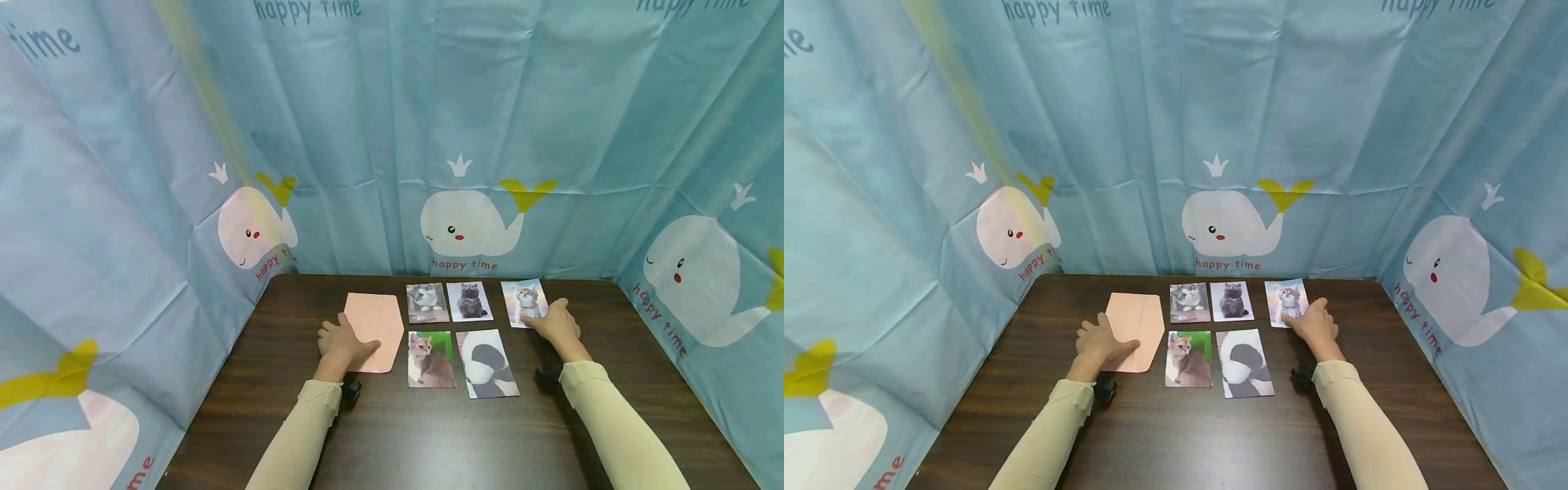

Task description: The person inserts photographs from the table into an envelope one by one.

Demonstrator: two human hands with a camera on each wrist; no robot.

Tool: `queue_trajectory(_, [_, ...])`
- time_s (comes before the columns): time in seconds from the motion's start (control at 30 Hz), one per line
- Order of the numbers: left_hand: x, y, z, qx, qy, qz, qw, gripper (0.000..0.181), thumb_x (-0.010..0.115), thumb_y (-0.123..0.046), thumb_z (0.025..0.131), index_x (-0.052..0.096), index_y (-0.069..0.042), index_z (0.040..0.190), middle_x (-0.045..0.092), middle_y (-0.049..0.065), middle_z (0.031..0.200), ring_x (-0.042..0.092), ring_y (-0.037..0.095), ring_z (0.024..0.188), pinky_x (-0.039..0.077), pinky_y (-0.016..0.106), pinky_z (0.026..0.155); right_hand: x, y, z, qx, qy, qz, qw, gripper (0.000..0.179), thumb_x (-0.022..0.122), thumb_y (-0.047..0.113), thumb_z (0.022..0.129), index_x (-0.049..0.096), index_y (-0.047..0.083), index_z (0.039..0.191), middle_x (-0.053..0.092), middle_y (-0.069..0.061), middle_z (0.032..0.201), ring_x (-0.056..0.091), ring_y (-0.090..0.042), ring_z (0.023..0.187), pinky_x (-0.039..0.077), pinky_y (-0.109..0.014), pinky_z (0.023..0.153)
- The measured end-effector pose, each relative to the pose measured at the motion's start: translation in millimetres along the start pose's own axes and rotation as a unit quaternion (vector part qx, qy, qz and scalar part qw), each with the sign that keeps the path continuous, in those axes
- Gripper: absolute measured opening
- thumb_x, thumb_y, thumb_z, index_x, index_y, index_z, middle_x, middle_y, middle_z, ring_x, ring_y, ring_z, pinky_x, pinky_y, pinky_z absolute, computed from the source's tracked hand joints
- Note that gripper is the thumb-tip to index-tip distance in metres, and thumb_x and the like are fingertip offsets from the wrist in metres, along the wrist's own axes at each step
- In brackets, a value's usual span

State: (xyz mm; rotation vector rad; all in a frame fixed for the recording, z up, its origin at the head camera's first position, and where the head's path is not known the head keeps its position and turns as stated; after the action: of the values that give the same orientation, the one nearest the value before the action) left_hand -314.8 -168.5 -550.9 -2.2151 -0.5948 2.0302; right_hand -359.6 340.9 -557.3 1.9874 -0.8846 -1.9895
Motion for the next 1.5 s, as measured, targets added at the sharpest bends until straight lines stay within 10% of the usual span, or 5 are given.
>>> queue_trajectory(0.33, [-0.8, 1.5, 4.1, 0.015, 0.008, -0.045, 0.9988, 0.105, 0.076, -0.057, 0.088, 0.03, -0.002, 0.165, 0.04, 0.037, 0.143, 0.054, 0.054, 0.124, 0.051, 0.065, 0.095, -15, 6, -3.8, -0.035, 0.011, 0.003, 0.9993, 0.054, 0.053, 0.021, 0.098, 0.054, -0.016, 0.138, 0.058, -0.041, 0.136, 0.058, -0.061, 0.119, 0.049, -0.069, 0.094])
queue_trajectory(0.57, [1.7, 0.7, 6.0, 0.029, 0.0, -0.08, 0.9963, 0.113, 0.071, -0.061, 0.09, 0.022, 0.005, 0.167, 0.037, 0.039, 0.146, 0.054, 0.055, 0.128, 0.052, 0.064, 0.098, -16, 3, -7.8, -0.037, 0.02, 0.115, 0.9924, 0.042, 0.059, 0.017, 0.101, 0.067, -0.017, 0.126, 0.077, -0.011, 0.079, 0.071, -0.024, 0.066, 0.053, -0.038, 0.068])
queue_trajectory(0.7, [0.9, -0.2, 6.8, 0.029, -0.005, -0.106, 0.9939, 0.124, 0.072, -0.063, 0.089, 0.011, 0.011, 0.167, 0.032, 0.04, 0.15, 0.054, 0.055, 0.13, 0.054, 0.062, 0.099, -18, 7, -16.1, -0.015, 0.01, 0.19, 0.9817, 0.042, 0.062, 0.018, 0.104, 0.066, -0.013, 0.131, 0.074, 0.005, 0.076, 0.067, -0.013, 0.063, 0.047, -0.028, 0.067])
queue_trajectory(1.17, [2.8, -10.5, 6.3, 0.045, 0.005, -0.152, 0.9873, 0.118, 0.072, -0.062, 0.089, 0.018, 0.011, 0.166, 0.033, 0.042, 0.154, 0.051, 0.058, 0.135, 0.048, 0.064, 0.107, 7, 72, -50.1, -0.081, 0.028, 0.334, 0.9388, 0.034, 0.067, 0.011, 0.104, 0.065, -0.012, 0.129, 0.074, 0.006, 0.08, 0.063, -0.007, 0.059, 0.049, -0.021, 0.058])
queue_trajectory(1.5, [9.9, -18.1, 3.1, 0.064, -0.01, -0.15, 0.9867, 0.113, 0.069, -0.061, 0.091, 0.021, 0.009, 0.167, 0.039, 0.04, 0.151, 0.06, 0.054, 0.126, 0.052, 0.061, 0.102, 43, 121, -67.8, -0.122, 0.074, 0.345, 0.9278, 0.029, 0.069, 0.009, 0.104, 0.066, -0.01, 0.125, 0.069, 0.004, 0.069, 0.059, -0.008, 0.057, 0.043, -0.021, 0.053])
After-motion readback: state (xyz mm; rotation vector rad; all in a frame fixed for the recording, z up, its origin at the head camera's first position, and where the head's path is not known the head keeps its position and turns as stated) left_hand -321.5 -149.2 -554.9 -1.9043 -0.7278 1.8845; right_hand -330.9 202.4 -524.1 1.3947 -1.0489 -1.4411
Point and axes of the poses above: each hand's wrist, its own z-axis towards the middle knuckle, its own x-axis out of the palm, y = z × x, the point moved 5 cm from there along z, towards the middle knuckle
